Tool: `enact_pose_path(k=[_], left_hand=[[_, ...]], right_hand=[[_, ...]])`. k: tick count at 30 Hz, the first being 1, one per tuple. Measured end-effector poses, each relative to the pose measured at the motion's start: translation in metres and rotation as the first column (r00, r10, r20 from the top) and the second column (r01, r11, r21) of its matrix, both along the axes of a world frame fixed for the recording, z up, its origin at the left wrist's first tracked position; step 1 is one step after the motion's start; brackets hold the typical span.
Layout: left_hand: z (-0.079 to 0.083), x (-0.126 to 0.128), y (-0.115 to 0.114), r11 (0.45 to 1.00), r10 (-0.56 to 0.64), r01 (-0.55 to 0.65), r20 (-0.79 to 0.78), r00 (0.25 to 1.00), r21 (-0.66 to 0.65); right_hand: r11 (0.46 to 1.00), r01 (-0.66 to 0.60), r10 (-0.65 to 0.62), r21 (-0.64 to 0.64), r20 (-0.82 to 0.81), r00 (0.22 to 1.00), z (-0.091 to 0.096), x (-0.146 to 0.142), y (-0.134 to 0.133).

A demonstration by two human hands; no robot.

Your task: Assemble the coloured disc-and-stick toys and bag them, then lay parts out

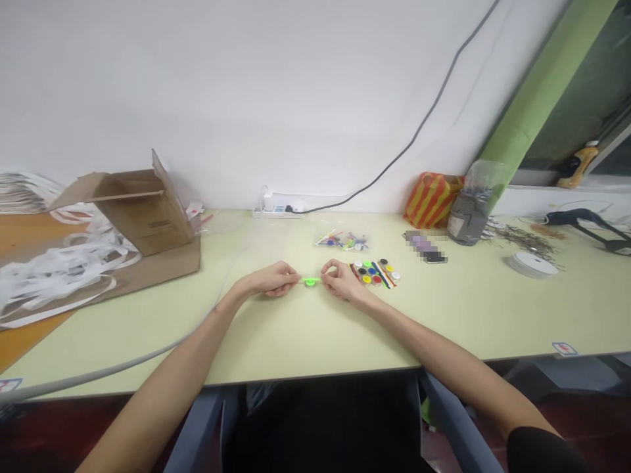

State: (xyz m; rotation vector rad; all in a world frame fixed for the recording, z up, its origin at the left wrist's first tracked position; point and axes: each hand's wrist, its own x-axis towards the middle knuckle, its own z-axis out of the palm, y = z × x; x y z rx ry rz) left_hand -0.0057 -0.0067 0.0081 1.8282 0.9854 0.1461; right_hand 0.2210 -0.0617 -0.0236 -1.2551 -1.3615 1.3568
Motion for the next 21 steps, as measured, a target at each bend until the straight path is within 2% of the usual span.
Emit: enact_pose_path(k=[4, 10, 15, 18, 21], left_hand=[[-0.001, 0.003, 0.001, 1.000, -0.021, 0.022, -0.019, 1.000, 0.022], [-0.002, 0.006, 0.001, 0.994, -0.042, 0.047, -0.054, 0.998, 0.098], [-0.001, 0.004, -0.002, 0.996, -0.035, 0.034, 0.010, 0.999, 0.079], [-0.001, 0.002, -0.002, 0.999, 0.005, -0.006, 0.053, 0.999, 0.034], [-0.003, 0.002, -0.001, 0.999, 0.046, -0.046, 0.071, 0.996, -0.006]], right_hand=[[0.999, -0.025, 0.022, 0.028, 0.084, 0.996, -0.007, 0.001, 0.003], [0.971, -0.068, 0.007, 0.231, 0.255, 0.967, -0.017, 0.002, 0.007], [0.971, -0.071, 0.047, 0.228, 0.109, 0.993, -0.014, 0.000, 0.003], [0.975, -0.078, 0.082, 0.207, -0.008, 0.997, -0.012, -0.001, 0.000], [0.979, -0.073, 0.084, 0.188, -0.049, 0.995, -0.011, -0.001, -0.001]])
